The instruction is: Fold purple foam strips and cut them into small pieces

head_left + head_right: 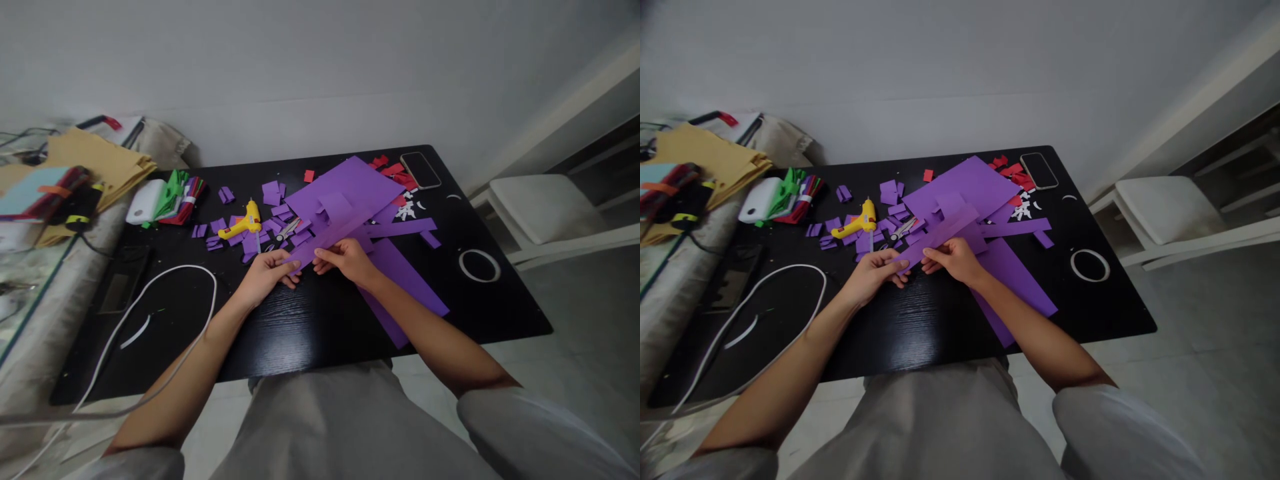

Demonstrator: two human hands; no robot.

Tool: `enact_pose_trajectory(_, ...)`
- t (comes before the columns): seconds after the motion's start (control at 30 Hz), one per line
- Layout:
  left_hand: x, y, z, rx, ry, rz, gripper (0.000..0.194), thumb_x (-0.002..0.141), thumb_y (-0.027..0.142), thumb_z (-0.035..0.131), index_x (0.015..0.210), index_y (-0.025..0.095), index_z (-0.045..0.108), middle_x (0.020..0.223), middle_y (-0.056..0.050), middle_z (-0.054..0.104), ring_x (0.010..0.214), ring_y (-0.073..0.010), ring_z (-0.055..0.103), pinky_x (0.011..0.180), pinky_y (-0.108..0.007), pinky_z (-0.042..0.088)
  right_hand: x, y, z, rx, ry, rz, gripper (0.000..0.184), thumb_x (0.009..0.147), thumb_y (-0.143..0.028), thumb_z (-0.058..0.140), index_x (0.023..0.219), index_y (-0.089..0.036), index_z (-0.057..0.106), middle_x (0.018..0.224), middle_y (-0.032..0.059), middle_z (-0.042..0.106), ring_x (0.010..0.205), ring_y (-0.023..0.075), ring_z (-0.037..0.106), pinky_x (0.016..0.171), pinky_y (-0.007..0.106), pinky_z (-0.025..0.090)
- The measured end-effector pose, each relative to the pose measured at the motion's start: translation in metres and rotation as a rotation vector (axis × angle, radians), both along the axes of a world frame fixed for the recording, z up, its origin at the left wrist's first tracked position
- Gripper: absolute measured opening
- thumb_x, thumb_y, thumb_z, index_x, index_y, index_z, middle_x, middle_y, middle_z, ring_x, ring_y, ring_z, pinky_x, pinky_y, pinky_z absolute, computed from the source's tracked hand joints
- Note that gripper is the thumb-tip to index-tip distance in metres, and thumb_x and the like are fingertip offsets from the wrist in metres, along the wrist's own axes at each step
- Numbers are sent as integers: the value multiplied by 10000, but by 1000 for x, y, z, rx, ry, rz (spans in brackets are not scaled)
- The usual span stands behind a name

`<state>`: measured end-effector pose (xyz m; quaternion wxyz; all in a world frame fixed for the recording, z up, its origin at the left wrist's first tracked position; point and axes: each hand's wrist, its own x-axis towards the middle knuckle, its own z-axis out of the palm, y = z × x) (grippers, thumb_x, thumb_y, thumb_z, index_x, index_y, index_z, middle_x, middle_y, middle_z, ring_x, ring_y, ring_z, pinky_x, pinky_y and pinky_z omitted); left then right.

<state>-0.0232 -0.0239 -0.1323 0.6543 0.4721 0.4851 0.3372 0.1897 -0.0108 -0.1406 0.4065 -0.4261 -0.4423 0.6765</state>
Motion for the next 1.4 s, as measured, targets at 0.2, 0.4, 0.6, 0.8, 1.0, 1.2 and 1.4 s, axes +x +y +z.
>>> enact_pose_trajectory(0.2, -1, 1, 2, -5, 0, 36, 301, 696, 374, 836, 732, 129, 664, 695, -37, 704, 569, -123, 649, 532, -230, 565, 2, 3, -1, -5, 15, -48, 400, 643, -484, 873, 718, -117, 732, 709, 75, 750, 580, 169, 712, 620, 309, 629)
enact_pose_trajectory(0.4, -1, 2, 3, 7, 21, 32, 289, 697, 371, 830, 726, 132, 671, 680, -38, 705, 567, -125, 649, 550, -237, 565, 2, 3, 0, -4, 12, -38, 397, 652, -485, 867, 720, -118, 731, 716, 78, 752, 586, 166, 710, 636, 319, 634)
enact_pose_trajectory(0.6, -4, 2, 1, 40, 32, 6, 279, 716, 375, 821, 744, 134, 684, 662, -36, 707, 570, -133, 664, 601, -254, 581, -1, 0, 0, -12, 15, -51, 411, 637, -494, 876, 711, -116, 732, 706, 75, 750, 575, 166, 710, 607, 299, 630)
enact_pose_trajectory(0.8, 3, -2, 2, 82, 40, -3, 304, 746, 417, 798, 784, 137, 685, 724, -32, 699, 607, -132, 655, 545, -227, 550, -5, -5, -3, -11, 5, -7, 420, 652, -506, 865, 736, -116, 731, 701, 71, 749, 577, 164, 709, 623, 308, 631)
enact_pose_trajectory(1.0, 9, -4, -2, 111, 31, 41, 295, 750, 413, 792, 808, 143, 692, 674, -15, 680, 600, -135, 643, 544, -237, 550, -9, -9, -6, 1, 5, 15, 424, 678, -518, 846, 751, -117, 731, 689, 62, 742, 593, 165, 710, 643, 318, 635)
enact_pose_trajectory(1.2, 10, -4, 0, 150, 35, 52, 281, 747, 394, 795, 760, 141, 674, 656, -3, 673, 554, -113, 617, 557, -242, 554, -9, -8, -5, 12, 13, 16, 414, 678, -511, 845, 749, -119, 734, 699, 62, 744, 592, 166, 710, 644, 325, 636)
enact_pose_trajectory(1.4, 1, 2, -1, 102, 24, 102, 255, 712, 349, 785, 751, 129, 663, 641, -21, 686, 535, -125, 631, 532, -244, 545, 4, 5, -2, 27, -5, -104, 391, 658, -493, 862, 704, -128, 728, 698, 68, 741, 587, 168, 701, 664, 348, 639)
